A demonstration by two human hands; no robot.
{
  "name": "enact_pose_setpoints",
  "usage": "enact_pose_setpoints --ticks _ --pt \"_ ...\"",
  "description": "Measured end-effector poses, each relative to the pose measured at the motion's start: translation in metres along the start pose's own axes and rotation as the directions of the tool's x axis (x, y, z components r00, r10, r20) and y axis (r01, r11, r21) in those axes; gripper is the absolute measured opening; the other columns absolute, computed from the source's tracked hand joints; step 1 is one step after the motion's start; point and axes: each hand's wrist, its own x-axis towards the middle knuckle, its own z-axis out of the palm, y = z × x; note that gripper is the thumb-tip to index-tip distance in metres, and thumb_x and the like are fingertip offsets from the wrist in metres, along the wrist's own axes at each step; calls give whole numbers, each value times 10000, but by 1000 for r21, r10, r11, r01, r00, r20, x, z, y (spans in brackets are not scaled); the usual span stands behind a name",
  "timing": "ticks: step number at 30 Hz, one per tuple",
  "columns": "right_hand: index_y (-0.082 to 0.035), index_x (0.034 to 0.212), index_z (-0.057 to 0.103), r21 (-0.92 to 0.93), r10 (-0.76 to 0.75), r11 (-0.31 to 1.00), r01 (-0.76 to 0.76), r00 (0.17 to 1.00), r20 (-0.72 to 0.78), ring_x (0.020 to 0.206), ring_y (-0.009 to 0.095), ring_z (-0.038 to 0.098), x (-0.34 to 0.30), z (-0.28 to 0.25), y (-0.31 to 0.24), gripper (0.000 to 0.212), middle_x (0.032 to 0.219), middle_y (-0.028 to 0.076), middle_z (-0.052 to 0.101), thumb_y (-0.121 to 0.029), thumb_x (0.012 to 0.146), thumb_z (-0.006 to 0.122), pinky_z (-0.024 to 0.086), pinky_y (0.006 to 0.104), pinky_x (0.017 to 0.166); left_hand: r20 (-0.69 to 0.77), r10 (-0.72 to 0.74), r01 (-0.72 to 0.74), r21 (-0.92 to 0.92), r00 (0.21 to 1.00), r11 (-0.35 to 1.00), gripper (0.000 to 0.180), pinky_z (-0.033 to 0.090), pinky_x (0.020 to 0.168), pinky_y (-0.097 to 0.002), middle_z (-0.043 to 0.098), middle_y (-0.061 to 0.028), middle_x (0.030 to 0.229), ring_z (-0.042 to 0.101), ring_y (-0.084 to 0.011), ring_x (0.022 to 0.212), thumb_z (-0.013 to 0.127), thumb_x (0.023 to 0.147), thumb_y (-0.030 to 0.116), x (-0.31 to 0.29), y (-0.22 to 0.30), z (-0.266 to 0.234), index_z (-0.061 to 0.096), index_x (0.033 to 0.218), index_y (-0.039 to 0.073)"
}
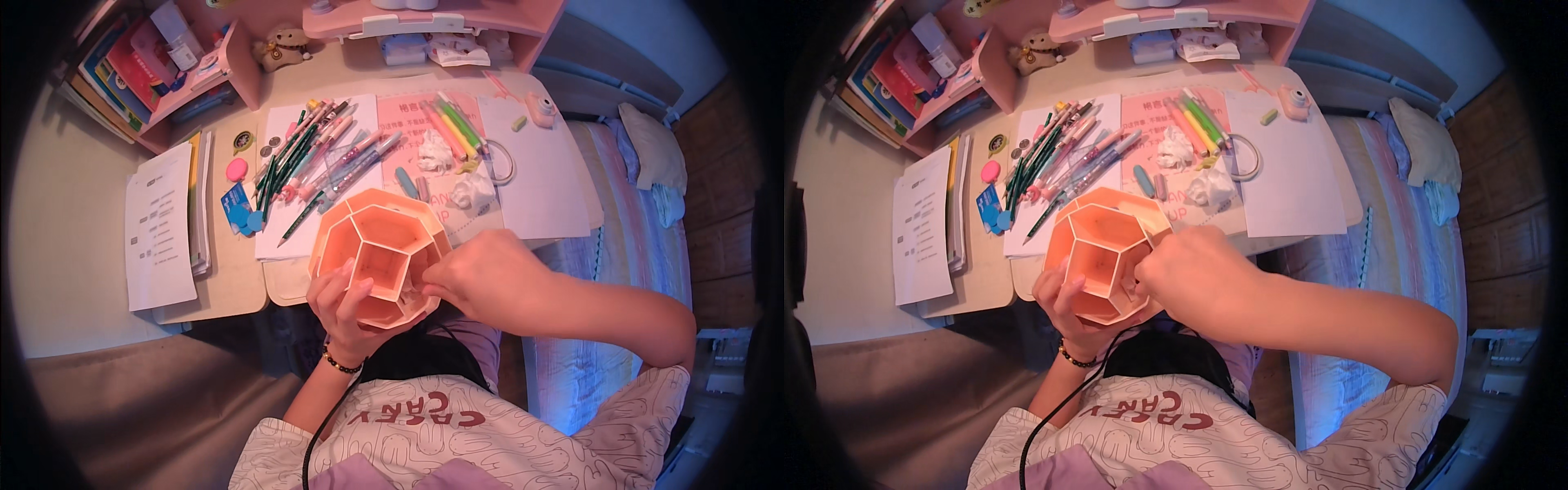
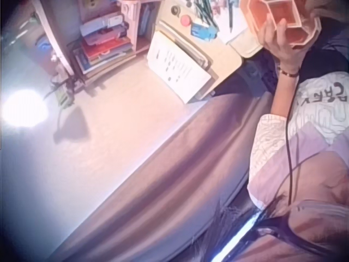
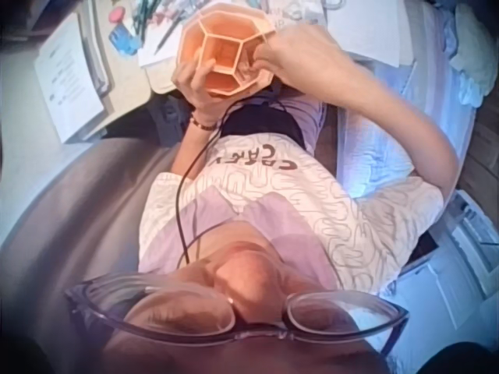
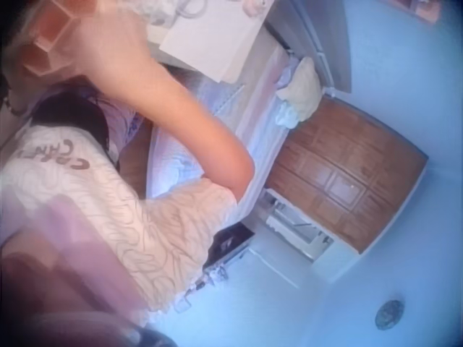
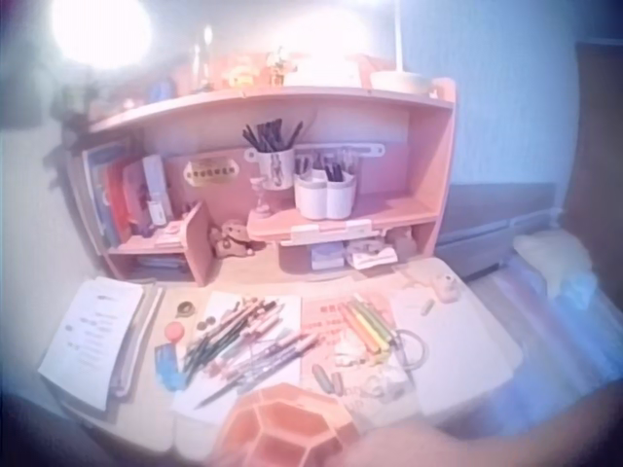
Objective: The person wipes the inside of a peach-colored geometric paper organizer with a white tissue, then places several pens and pencils into its compartments. The organizer is held in the lap area while the person sits at a desk.
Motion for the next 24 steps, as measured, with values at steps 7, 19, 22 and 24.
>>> enact_pose_setpoints --ticks 7,19,22,24 --pt "-70 794 693 53 -81 996 77 994 77 668 308 650 13 -20 6 97 678 120 648 -159 824 670 500 416 598 -26 -4 4 -7 1000 1000 957 425 938 -458 478 -133 1216 509 -329 1116 923 547 527 3 0 2 453 1266 105" --pt "-55 686 543 -639 -344 740 208 934 -95 591 182 591 5 0 -9 83 626 57 520 -103 679 609 467 321 494 -1 11 -12 -21 1000 1000 949 430 936 -441 488 -132 1231 502 -331 1122 925 543 521 1 -6 -3 459 1262 114" --pt "-61 692 532 -667 -260 717 202 966 13 573 180 582 2 7 -15 84 612 43 498 -97 677 606 461 312 486 -39 15 -18 -72 999 997 767 436 934 -404 514 -98 1303 485 -283 1121 887 628 488 -8 -8 -5 518 1218 165" --pt "-51 699 542 -541 -274 821 185 958 -89 586 204 603 6 11 -9 84 627 60 530 -98 689 611 468 329 493 -48 6 -9 -71 999 997 776 438 934 -402 515 -99 1301 485 -287 1121 890 622 488 -5 -8 -3 517 1219 163"
